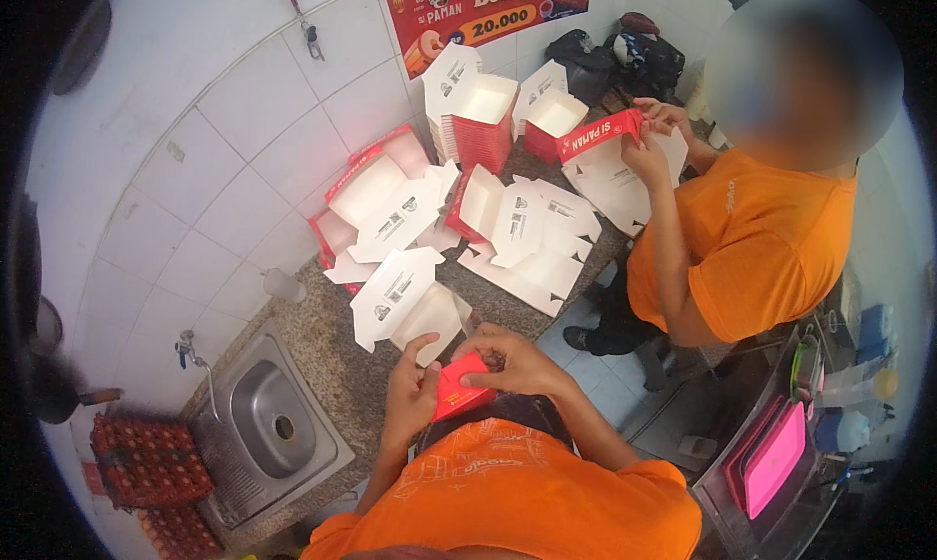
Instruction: The person assembles red and white cardboard food boxes by folding the flaps and interlocking the tabs. They work alongside another person at a granite countertop, stacking the finished boxes into a pile.
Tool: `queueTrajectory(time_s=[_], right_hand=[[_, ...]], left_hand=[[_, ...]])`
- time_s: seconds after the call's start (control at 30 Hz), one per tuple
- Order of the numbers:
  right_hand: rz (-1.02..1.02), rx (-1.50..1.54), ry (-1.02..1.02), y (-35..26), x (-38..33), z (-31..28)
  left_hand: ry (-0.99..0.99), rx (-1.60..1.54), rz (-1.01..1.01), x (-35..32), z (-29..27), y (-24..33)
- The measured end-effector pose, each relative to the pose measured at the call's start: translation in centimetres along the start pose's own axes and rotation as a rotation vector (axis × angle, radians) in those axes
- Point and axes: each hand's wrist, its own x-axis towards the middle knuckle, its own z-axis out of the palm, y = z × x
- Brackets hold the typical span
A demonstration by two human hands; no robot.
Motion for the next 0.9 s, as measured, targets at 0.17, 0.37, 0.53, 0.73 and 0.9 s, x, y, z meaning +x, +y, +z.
queueTrajectory(time_s=[0.17,0.37,0.53,0.73,0.9], right_hand=[[-0.142,-0.132,0.236,0.6,0.6,1.3],[-0.36,-0.416,0.035,-1.9,1.4,0.3],[-0.563,-0.729,0.108,-3.5,2.2,2.1],[-0.206,0.158,0.492,-1.1,1.2,-1.7],[-0.092,0.107,0.638,3.4,2.9,-1.5]], left_hand=[[-0.07,-0.029,0.063,0.4,-1.3,0.3],[0.014,-0.216,0.104,0.5,-0.8,-0.5],[-0.074,-0.171,0.059,1.0,-3.3,0.4],[-0.264,-0.901,0.152,0.7,-9.5,-2.9],[-0.208,-0.264,0.259,-0.8,-8.6,-1.1]])
